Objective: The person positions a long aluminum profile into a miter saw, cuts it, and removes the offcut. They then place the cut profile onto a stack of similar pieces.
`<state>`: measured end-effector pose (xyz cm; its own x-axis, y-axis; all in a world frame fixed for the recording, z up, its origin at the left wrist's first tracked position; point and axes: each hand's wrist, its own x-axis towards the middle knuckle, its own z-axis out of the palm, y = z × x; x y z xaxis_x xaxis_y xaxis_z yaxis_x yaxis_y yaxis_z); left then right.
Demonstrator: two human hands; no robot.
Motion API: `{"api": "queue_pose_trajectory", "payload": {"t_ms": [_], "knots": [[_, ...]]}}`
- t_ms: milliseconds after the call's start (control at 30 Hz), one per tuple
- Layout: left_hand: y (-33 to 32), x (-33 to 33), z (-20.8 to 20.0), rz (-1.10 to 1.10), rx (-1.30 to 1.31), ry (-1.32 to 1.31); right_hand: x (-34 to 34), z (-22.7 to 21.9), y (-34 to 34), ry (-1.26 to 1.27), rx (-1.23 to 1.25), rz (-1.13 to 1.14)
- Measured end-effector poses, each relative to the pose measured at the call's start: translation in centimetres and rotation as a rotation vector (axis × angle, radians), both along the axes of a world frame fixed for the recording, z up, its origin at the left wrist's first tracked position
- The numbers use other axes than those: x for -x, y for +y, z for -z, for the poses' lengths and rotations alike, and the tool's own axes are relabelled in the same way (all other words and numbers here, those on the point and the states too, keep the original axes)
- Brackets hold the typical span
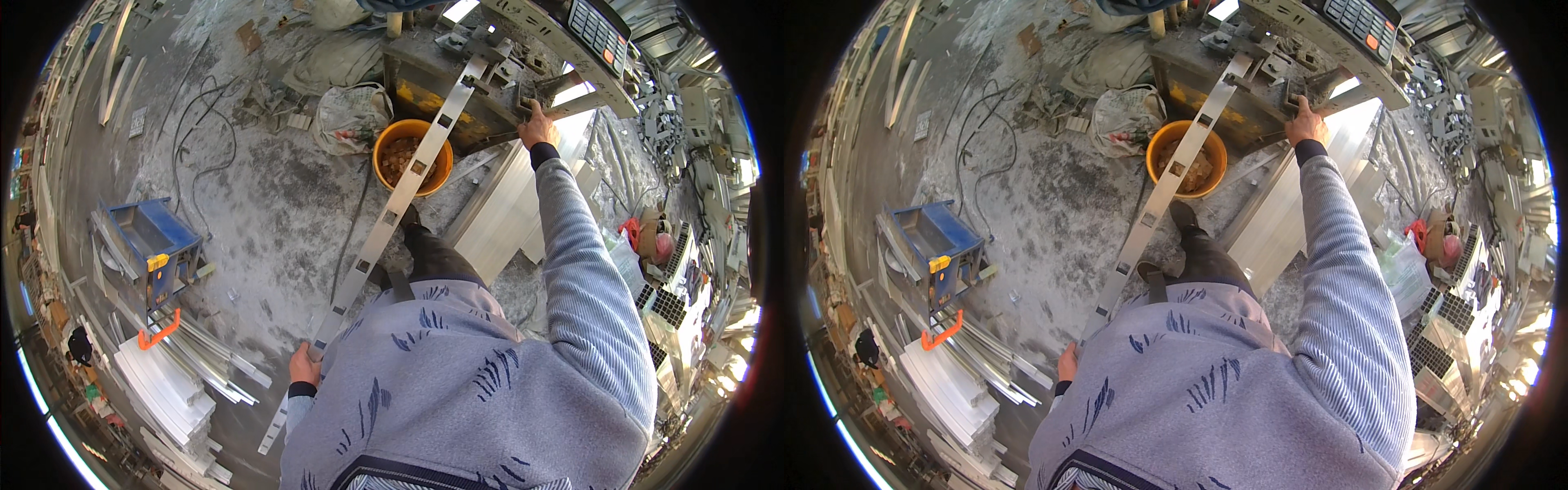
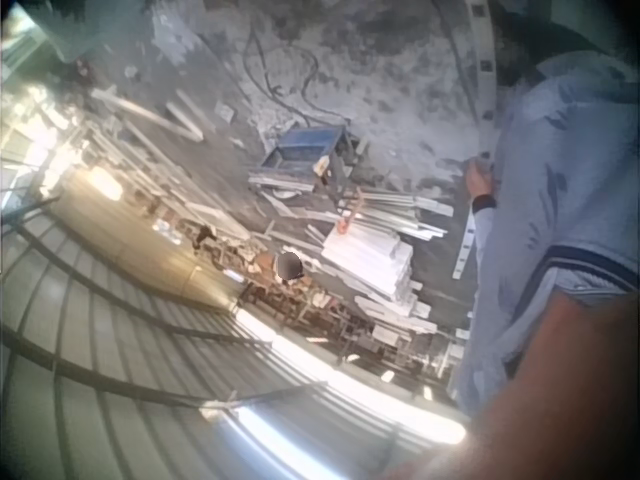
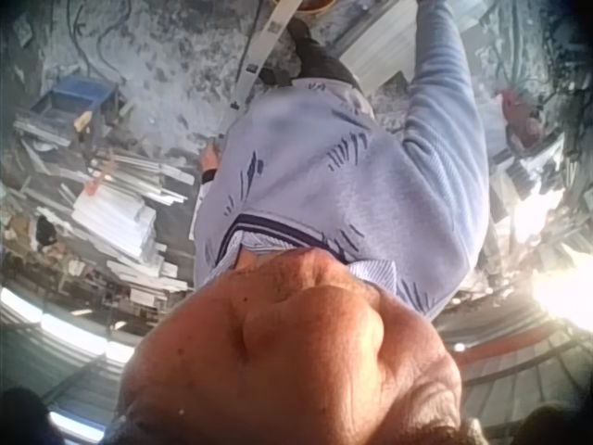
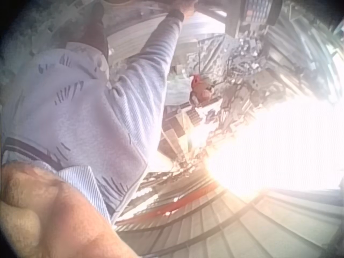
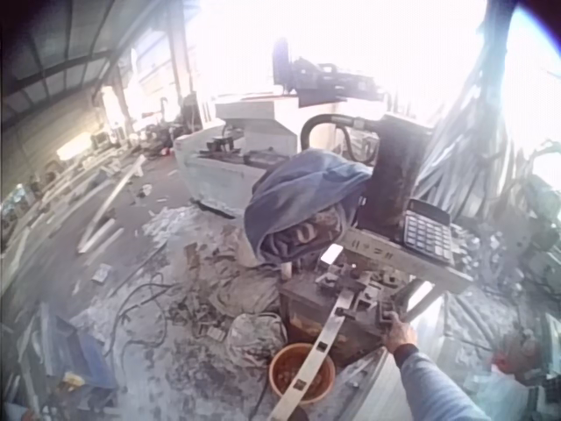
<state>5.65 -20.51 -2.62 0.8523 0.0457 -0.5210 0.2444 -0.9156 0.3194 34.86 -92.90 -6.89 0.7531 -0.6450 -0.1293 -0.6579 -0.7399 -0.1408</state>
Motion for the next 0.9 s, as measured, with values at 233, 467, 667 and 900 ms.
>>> {"api": "queue_pose_trajectory", "payload": {"t_ms": [233,467,667,900], "knots": [[-0.7,-0.7,-0.7,-0.029,0.0,0.083,-0.8,-1.9,1.0,0.086,0.096,-0.049],[-1.3,-1.0,-1.2,0.003,-0.009,0.043,-3.2,3.3,8.1,-0.45,-0.724,0.119],[-1.6,-1.2,-1.5,0.015,-0.026,0.05,-8.1,3.8,11.7,-0.516,-1.333,0.397],[-4.2,-2.9,-0.5,-0.033,0.059,-0.009,-9.7,4.1,13.6,-0.588,-1.509,0.566]]}}
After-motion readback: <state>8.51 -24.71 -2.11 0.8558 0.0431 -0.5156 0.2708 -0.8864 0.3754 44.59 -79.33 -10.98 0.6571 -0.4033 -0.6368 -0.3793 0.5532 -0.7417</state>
